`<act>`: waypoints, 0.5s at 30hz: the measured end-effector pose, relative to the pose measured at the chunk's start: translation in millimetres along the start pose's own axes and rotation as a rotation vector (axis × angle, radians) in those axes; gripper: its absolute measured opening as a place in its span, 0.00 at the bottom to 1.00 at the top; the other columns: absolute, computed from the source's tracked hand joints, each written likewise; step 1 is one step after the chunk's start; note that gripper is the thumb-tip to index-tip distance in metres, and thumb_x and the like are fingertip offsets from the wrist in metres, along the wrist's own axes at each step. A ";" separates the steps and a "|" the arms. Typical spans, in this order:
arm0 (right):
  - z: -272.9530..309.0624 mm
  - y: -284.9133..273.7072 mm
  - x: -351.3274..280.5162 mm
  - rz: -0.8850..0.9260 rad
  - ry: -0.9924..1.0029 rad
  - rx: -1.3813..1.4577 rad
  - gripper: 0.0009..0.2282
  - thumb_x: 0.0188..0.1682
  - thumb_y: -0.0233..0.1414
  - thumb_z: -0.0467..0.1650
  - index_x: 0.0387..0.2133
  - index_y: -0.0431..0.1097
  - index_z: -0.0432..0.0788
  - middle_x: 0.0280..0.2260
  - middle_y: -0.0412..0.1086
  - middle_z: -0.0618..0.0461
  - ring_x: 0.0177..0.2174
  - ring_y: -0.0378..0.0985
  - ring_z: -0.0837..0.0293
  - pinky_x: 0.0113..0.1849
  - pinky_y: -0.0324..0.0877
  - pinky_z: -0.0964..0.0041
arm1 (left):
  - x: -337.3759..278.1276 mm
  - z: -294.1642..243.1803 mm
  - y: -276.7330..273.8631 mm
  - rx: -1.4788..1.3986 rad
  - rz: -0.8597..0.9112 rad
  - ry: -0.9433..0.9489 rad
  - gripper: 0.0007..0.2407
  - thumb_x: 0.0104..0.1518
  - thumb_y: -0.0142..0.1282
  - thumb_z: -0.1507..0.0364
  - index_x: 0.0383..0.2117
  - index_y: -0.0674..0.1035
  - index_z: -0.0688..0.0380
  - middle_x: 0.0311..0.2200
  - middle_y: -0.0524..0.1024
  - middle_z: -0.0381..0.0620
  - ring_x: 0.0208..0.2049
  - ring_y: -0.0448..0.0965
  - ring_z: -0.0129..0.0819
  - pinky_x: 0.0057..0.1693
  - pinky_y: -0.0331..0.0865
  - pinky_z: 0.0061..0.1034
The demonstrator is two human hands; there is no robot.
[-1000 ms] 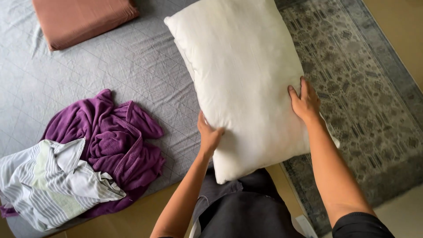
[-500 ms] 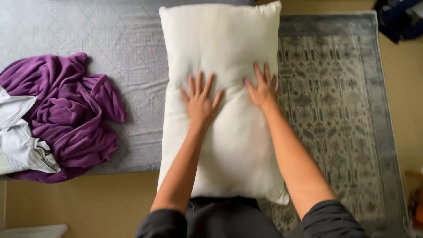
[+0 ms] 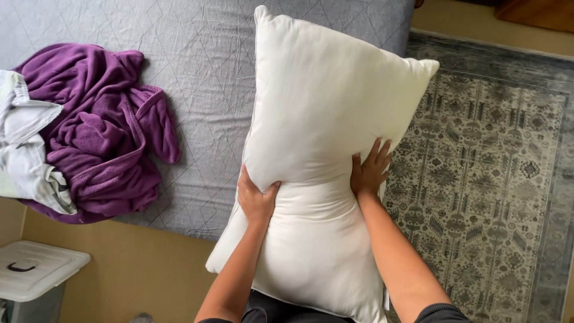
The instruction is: Folding a patterned pillowcase and arranging pillows on a bed.
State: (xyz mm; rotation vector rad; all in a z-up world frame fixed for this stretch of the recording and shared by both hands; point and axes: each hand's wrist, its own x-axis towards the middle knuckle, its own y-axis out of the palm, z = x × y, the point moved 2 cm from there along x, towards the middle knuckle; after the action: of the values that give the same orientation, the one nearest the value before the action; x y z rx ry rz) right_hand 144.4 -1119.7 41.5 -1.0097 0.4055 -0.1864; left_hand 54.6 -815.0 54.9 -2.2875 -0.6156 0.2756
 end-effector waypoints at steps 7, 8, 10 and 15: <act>-17.6 39.2 29.5 0.012 -0.017 -0.045 0.36 0.59 0.40 0.44 0.74 0.25 0.50 0.74 0.18 0.47 0.70 0.25 0.33 0.60 0.40 0.19 | 19.5 25.8 43.9 0.094 -0.054 0.076 0.49 0.43 0.71 0.50 0.71 0.53 0.53 0.60 0.65 0.54 0.61 0.64 0.53 0.65 0.54 0.49; -17.0 39.8 32.5 0.008 -0.017 -0.051 0.36 0.59 0.40 0.44 0.74 0.25 0.51 0.74 0.18 0.47 0.70 0.25 0.32 0.60 0.41 0.19 | 23.9 25.2 48.1 0.098 -0.055 0.098 0.49 0.45 0.71 0.50 0.71 0.52 0.53 0.61 0.64 0.55 0.62 0.63 0.53 0.66 0.53 0.49; -17.2 37.4 40.6 0.021 -0.005 -0.061 0.36 0.59 0.40 0.44 0.74 0.24 0.51 0.74 0.17 0.47 0.70 0.25 0.33 0.60 0.41 0.19 | 28.3 25.6 53.1 0.115 -0.051 0.079 0.50 0.43 0.71 0.49 0.71 0.51 0.51 0.60 0.64 0.54 0.61 0.64 0.53 0.65 0.53 0.49; -20.2 28.2 46.2 0.072 0.068 -0.040 0.36 0.59 0.38 0.47 0.73 0.24 0.53 0.74 0.18 0.49 0.71 0.26 0.34 0.60 0.43 0.22 | 35.8 11.5 37.3 0.137 0.046 -0.009 0.51 0.41 0.71 0.48 0.72 0.51 0.48 0.59 0.64 0.55 0.59 0.64 0.53 0.62 0.53 0.50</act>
State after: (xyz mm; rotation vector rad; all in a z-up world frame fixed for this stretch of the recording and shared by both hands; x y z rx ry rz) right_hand 177.2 -1136.2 -3.1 -1.0285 0.5086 -0.1482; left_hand 94.2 -812.8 19.9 -2.1719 -0.5329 0.3392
